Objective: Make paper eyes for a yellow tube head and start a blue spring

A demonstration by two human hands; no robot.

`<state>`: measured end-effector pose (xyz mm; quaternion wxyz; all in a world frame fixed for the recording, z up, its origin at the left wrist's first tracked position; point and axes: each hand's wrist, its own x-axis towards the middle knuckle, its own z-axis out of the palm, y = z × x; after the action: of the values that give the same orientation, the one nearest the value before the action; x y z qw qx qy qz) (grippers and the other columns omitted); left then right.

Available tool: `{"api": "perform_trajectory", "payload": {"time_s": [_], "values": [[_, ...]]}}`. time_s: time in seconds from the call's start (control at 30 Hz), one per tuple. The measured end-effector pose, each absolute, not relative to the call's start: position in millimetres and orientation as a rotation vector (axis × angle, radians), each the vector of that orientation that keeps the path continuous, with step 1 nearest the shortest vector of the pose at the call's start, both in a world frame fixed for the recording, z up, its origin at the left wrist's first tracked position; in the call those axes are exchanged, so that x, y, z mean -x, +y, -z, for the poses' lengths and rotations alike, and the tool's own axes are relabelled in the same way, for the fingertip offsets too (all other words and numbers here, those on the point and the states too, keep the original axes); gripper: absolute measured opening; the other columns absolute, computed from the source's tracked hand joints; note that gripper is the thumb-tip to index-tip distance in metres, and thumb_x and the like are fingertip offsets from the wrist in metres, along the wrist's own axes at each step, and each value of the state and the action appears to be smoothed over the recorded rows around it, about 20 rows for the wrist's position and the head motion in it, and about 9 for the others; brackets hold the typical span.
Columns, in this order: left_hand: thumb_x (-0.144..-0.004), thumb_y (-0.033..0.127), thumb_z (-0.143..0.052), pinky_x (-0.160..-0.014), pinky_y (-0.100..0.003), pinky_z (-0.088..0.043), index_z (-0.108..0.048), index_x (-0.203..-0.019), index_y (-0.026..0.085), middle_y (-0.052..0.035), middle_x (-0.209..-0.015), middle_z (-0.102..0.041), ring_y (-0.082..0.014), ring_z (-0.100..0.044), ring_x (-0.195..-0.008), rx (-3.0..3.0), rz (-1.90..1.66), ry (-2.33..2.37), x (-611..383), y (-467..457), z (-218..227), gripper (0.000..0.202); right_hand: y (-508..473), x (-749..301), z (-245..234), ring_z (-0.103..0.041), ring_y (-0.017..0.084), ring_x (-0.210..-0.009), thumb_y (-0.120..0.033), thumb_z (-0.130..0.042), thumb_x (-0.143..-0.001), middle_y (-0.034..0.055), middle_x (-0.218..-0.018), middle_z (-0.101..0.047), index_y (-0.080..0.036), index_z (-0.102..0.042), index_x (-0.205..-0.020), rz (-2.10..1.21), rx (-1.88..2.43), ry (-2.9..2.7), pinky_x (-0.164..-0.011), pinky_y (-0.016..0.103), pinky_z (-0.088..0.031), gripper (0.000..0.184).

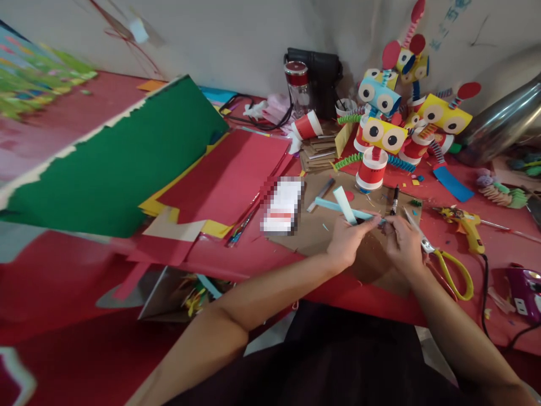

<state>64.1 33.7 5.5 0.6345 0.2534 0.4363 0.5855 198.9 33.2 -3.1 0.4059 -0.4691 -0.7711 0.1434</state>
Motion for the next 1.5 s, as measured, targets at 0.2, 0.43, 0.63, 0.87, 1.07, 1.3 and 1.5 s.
{"api": "perform_trajectory", "payload": {"time_s": [0.2, 0.43, 0.63, 0.87, 1.07, 1.3, 1.5], "values": [[-0.055, 0.040, -0.091, -0.076, -0.032, -0.046, -0.072, -0.064, 0.022, 0.0018, -0.065, -0.066, -0.0146, -0.058, -0.069, -0.753, -1.359, 0.952, -60, 46, 1, 0.027, 34, -199, 1, -0.058, 0.018, -0.058, -0.020, -0.050, -0.092, -0.0006, -0.063, -0.061, -0.024, -0.055, -0.077, -0.306, 1.234, -1.942, -0.070, 0.032, -0.047, 0.017], [-0.062, 0.043, -0.086, -0.058, -0.029, -0.031, -0.074, -0.066, 0.020, 0.0037, -0.053, -0.050, -0.0113, -0.040, -0.056, -0.780, -1.326, 0.924, -52, 54, 13, 0.027, 39, -199, 8, -0.060, 0.019, -0.064, -0.025, -0.049, -0.095, 0.0014, -0.067, -0.063, -0.024, -0.056, -0.077, -0.269, 1.201, -1.972, -0.063, 0.030, -0.043, 0.020], [-0.057, 0.033, -0.089, -0.056, -0.027, -0.028, -0.073, -0.064, 0.019, 0.0056, -0.051, -0.046, -0.0092, -0.037, -0.053, -0.696, -1.262, 0.981, -46, 51, 5, 0.022, 37, -193, 8, -0.056, 0.016, -0.059, -0.026, -0.049, -0.095, 0.0001, -0.066, -0.061, -0.023, -0.056, -0.077, -0.384, 1.201, -1.926, -0.062, 0.028, -0.041, 0.020], [-0.057, 0.023, -0.087, -0.050, -0.023, -0.025, -0.071, -0.062, 0.017, 0.0059, -0.050, -0.048, -0.0064, -0.035, -0.049, -0.659, -1.321, 0.974, -43, 58, 6, 0.018, 40, -187, 12, -0.055, 0.015, -0.060, -0.022, -0.047, -0.096, -0.0005, -0.064, -0.059, -0.020, -0.059, -0.079, -0.364, 1.299, -2.005, -0.062, 0.026, -0.039, 0.021], [-0.068, 0.015, -0.078, -0.048, -0.021, -0.027, -0.070, -0.062, 0.015, 0.0060, -0.044, -0.046, -0.0053, -0.036, -0.044, -0.679, -1.402, 1.009, -36, 63, 0, 0.010, 20, -212, -15, -0.065, 0.020, -0.080, -0.028, -0.051, -0.098, 0.0065, -0.092, -0.072, -0.022, -0.069, -0.095, -0.322, 1.607, -2.150, -0.072, 0.030, -0.047, 0.019], [-0.071, 0.001, -0.069, -0.044, -0.020, -0.024, -0.060, -0.057, 0.017, 0.0024, -0.057, -0.062, -0.0028, -0.034, -0.038, -0.477, -1.524, 0.978, -34, 68, -14, 0.022, -55, -286, 6, -0.060, 0.036, -0.111, -0.035, -0.060, -0.090, 0.0159, -0.120, -0.066, -0.022, -0.061, -0.128, 0.003, 1.932, -1.952, -0.096, 0.056, -0.050, 0.040], [-0.067, 0.001, -0.071, -0.042, -0.020, -0.025, -0.059, -0.056, 0.017, 0.0028, -0.056, -0.064, -0.0028, -0.036, -0.038, -0.461, -1.497, 0.970, -35, 68, -13, 0.023, -68, -306, 33, -0.063, 0.031, -0.113, -0.018, -0.048, -0.092, 0.0123, -0.118, -0.069, -0.024, -0.063, -0.126, -0.010, 1.863, -1.900, -0.099, 0.053, -0.052, 0.038]]}}
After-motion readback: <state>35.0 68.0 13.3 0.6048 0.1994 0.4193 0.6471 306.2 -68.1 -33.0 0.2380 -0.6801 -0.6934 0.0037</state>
